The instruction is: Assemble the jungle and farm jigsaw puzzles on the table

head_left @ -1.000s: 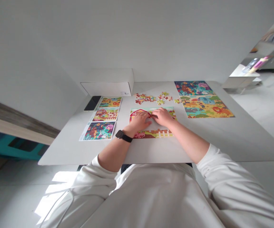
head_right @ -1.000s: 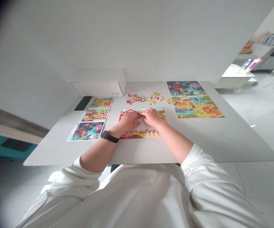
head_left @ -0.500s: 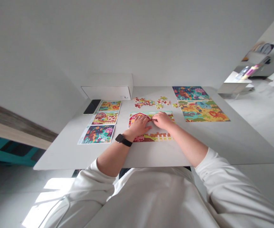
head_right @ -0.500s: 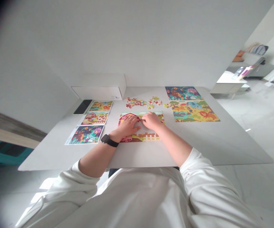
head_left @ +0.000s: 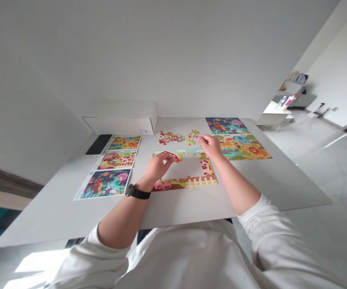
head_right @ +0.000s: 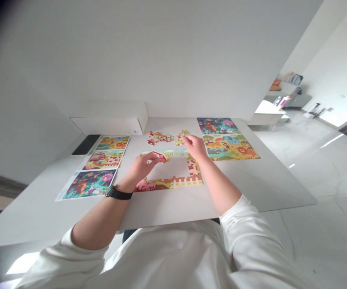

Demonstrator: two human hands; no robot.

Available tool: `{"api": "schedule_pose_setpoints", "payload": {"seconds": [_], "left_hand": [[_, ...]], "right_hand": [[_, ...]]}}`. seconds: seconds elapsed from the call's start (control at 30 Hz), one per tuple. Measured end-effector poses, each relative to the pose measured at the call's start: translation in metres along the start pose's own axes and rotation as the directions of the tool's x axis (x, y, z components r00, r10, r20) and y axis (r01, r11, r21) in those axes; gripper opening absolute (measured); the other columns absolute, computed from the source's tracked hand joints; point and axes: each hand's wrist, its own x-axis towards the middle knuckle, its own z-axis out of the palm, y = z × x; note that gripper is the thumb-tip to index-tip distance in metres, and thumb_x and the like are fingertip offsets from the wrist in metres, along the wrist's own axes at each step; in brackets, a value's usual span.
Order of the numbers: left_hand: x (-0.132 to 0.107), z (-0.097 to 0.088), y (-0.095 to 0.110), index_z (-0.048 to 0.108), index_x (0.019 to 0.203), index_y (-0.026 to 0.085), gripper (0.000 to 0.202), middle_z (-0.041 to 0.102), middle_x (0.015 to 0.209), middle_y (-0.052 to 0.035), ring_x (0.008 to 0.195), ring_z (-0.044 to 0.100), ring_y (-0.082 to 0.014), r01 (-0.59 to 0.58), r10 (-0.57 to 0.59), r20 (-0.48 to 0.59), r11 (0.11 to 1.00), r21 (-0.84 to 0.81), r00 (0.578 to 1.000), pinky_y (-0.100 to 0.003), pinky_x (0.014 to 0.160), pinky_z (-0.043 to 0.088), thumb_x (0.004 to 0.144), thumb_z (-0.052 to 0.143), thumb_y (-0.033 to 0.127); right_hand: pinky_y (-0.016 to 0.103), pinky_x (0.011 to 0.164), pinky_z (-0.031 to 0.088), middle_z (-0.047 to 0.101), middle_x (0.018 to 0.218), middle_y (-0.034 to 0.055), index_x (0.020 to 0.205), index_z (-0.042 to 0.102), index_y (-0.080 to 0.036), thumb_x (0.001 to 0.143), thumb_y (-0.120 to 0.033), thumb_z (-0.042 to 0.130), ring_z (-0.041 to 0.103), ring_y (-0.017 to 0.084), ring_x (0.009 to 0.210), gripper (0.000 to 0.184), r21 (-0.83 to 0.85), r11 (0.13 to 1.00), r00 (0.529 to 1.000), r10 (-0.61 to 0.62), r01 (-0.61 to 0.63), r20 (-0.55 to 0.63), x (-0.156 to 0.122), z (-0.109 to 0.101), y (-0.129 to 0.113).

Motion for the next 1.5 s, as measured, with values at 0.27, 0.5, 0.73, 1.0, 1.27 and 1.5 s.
{"api": "schedule_pose_setpoints", "payload": {"seconds": [0.27,0.5,0.73,1.0,1.27,1.5], "left_hand": [[-0.003,-0.001,0.011,0.062,0.064,0.023,0.048,0.058,0.058,-0.0009,0.053,0.049,-0.0157,0.227,-0.242,-0.033,0.942,-0.248,0.97,-0.026,0.049,0.033,0.094,0.061,0.061],[-0.001,0.005,0.011,0.06,0.066,0.023,0.051,0.059,0.06,-0.0005,0.056,0.056,-0.0156,0.268,-0.26,0.076,0.876,-0.4,0.963,-0.027,0.056,0.043,0.089,0.065,0.068],[-0.003,0.008,0.013,0.067,0.087,0.022,0.038,0.061,0.063,0.0011,0.06,0.059,-0.0157,0.291,-0.337,0.006,0.802,-0.521,0.941,-0.027,0.063,0.047,0.094,0.066,0.06],[-0.005,0.006,0.008,0.067,0.112,0.021,0.037,0.06,0.068,0.0036,0.065,0.061,-0.0144,0.31,-0.457,-0.035,0.657,-0.687,0.889,-0.027,0.071,0.053,0.097,0.065,0.056],[-0.005,0.005,0.008,0.067,0.112,0.021,0.042,0.063,0.07,0.0023,0.067,0.063,-0.0151,0.353,-0.482,0.012,0.624,-0.697,0.876,-0.028,0.07,0.052,0.097,0.065,0.06],[-0.002,0.004,0.007,0.068,0.109,0.021,0.044,0.057,0.07,0.0043,0.064,0.059,-0.0128,0.326,-0.499,0.076,0.436,-0.839,0.863,-0.026,0.066,0.05,0.089,0.076,0.06]], "right_hand": [[0.033,0.08,0.055,0.073,0.087,0.0037,0.113,0.069,-0.023,0.105,-0.044,0.048,0.071,0.022,0.083,0.031,0.053,0.992,0.976,0.125,-0.117,-0.18,0.029,-0.045,0.057],[0.038,0.093,0.058,0.082,0.108,0.0088,0.113,0.077,-0.021,0.095,-0.027,0.065,0.076,0.023,0.098,0.022,-0.15,0.947,0.954,0.296,-0.285,0.055,0.05,-0.033,0.091],[0.035,0.099,0.055,0.08,0.116,0.0099,0.111,0.084,-0.023,0.097,-0.028,0.071,0.074,0.024,0.105,0.019,-0.36,0.932,0.969,0.133,-0.05,0.208,0.075,0.02,0.083],[0.04,0.1,0.054,0.075,0.122,0.0115,0.114,0.085,-0.03,0.093,-0.04,0.08,0.069,0.028,0.109,0.024,-0.495,0.868,0.945,0.131,0.036,0.299,0.107,0.067,0.068],[0.047,0.103,0.055,0.071,0.131,0.0159,0.118,0.085,-0.031,0.085,-0.043,0.087,0.069,0.035,0.116,0.035,-0.548,0.836,0.908,0.233,-0.005,0.348,0.125,0.078,0.074],[0.04,0.1,0.056,0.071,0.131,0.0163,0.121,0.085,-0.025,0.076,-0.047,0.092,0.072,0.029,0.109,0.05,-0.551,0.834,0.874,0.289,-0.029,0.391,0.139,0.077,0.079]]}}
